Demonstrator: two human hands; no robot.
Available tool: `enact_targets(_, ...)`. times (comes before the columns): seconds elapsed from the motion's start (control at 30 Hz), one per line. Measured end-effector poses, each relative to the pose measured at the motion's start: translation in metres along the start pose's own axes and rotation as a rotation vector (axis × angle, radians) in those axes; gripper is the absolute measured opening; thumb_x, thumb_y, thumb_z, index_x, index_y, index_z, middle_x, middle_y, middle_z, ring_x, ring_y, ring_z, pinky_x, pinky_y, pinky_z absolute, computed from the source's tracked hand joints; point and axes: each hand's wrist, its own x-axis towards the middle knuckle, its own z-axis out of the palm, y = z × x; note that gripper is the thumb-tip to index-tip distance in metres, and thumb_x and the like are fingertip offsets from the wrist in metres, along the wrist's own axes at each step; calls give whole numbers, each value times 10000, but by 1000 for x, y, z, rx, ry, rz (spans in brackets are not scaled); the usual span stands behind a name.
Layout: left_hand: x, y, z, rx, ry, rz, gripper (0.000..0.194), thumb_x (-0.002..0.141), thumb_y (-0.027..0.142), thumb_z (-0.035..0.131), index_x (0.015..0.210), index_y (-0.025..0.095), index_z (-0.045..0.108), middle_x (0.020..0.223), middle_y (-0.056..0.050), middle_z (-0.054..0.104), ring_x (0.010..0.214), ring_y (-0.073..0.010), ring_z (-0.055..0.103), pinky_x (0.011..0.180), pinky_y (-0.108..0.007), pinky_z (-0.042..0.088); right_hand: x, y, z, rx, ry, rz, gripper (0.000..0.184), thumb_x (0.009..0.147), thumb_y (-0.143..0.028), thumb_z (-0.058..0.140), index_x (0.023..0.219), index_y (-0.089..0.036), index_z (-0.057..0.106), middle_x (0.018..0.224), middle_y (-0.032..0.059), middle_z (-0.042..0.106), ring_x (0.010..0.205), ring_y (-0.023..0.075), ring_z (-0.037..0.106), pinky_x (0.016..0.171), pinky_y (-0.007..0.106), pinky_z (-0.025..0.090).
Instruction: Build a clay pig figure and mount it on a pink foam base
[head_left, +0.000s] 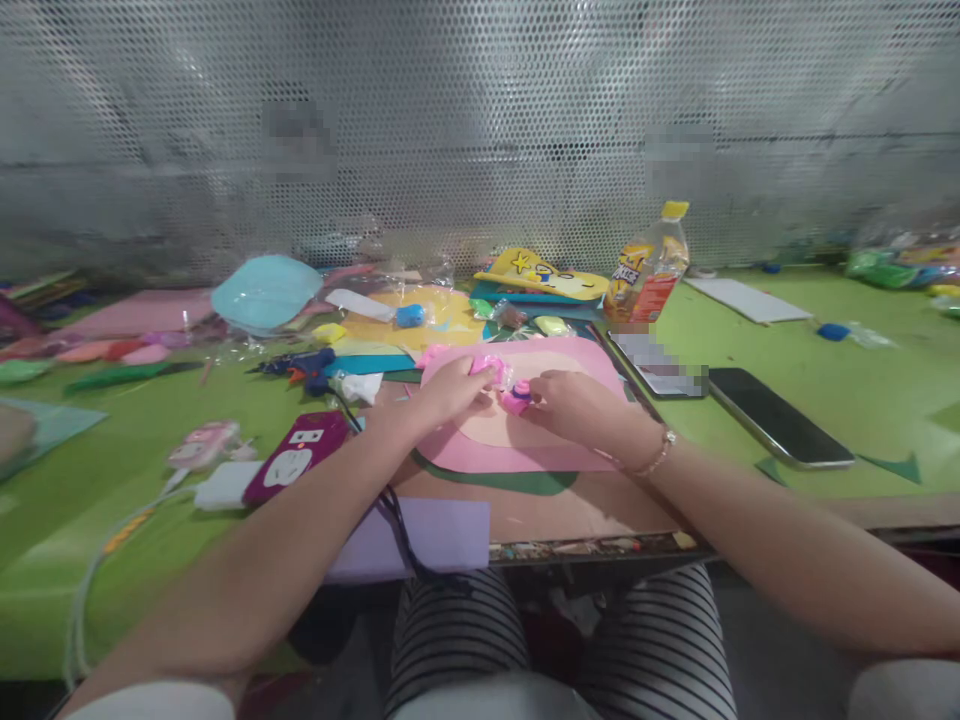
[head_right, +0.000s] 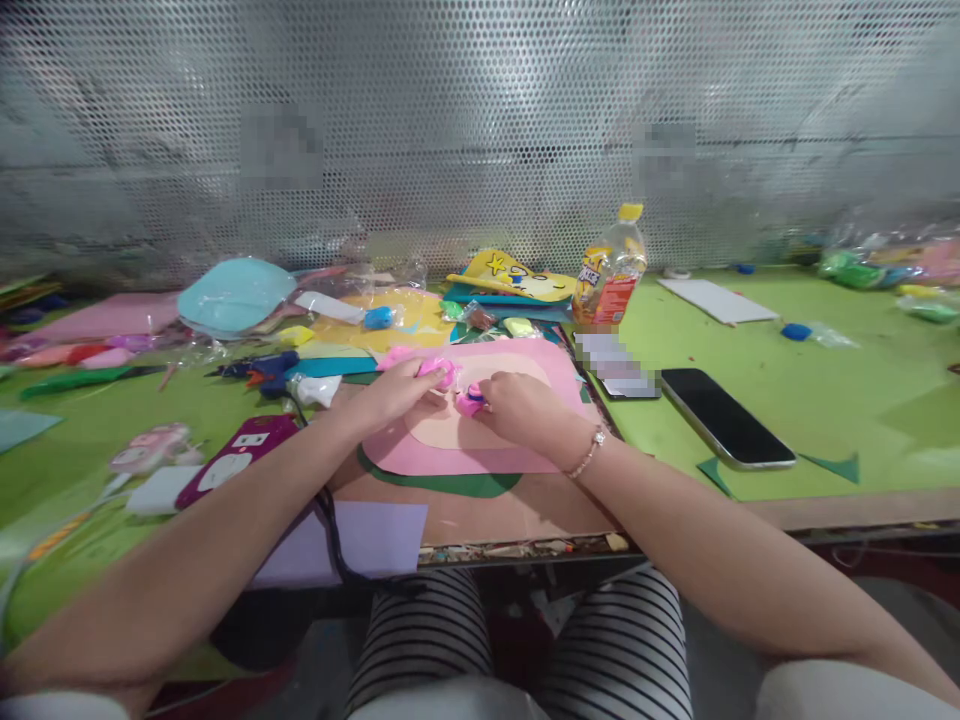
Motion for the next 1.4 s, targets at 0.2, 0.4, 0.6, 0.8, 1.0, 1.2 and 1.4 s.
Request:
enact_targets(0.2,2,-4,4,-159,-38,-30,237,802,383,564,794,146,557,713,-36,608,636,-135,592,627,-275,478,5,11,4,87,-49,63,275,845,-386,518,779,-154,649,774,90,670,715,188,592,615,271,346)
enact_targets(0.4,-1,1,6,-325,-109,-89,193,807,335,581,786,145,558,769,-42,615,701,-130,601,686,-280,484,7,18,6,125,-65,71,266,837,-383,535,805,-145,648,805,103,674,742,199,602,641,269,365)
enact_targets(0.6,0,2,1,-396,-47,-155,218,775,351,633,823,152,558,772,-34,607,685,-123,601,709,-303,499,7,50,-8,160,-187,257,303,807,-424,554,932,-162,642,881,100,677,795,207,611,610,249,391)
enact_targets(0.8,-5,11,3,-434,-91,-260,177,824,317,584,797,145,549,683,-18,590,616,-108,592,711,-312,507,4,100,-13,-27,-242,586,409,836,-439,464,864,-76,650,858,187,671,735,253,622,544,281,371)
enact_targets(1.0,-10,23,9,-504,-46,-375,129,884,250,498,832,144,551,708,-50,649,672,-121,644,762,-290,497,6,107,-1,115,-299,552,291,774,-396,529,692,-152,663,651,83,669,618,188,618,547,242,394)
enact_targets(1.2,-10,19,10,-504,-20,-332,110,882,259,502,870,159,546,720,-51,653,765,-154,663,850,-333,476,10,104,3,138,-196,608,186,736,-237,523,798,-172,686,691,63,687,649,180,627,574,229,408)
enact_targets(1.4,-9,14,11,-510,-38,-302,133,867,294,529,856,162,525,777,-63,648,810,-164,659,888,-359,451,14,106,7,126,-141,605,214,763,-233,495,820,-143,681,748,87,695,694,184,626,566,222,387)
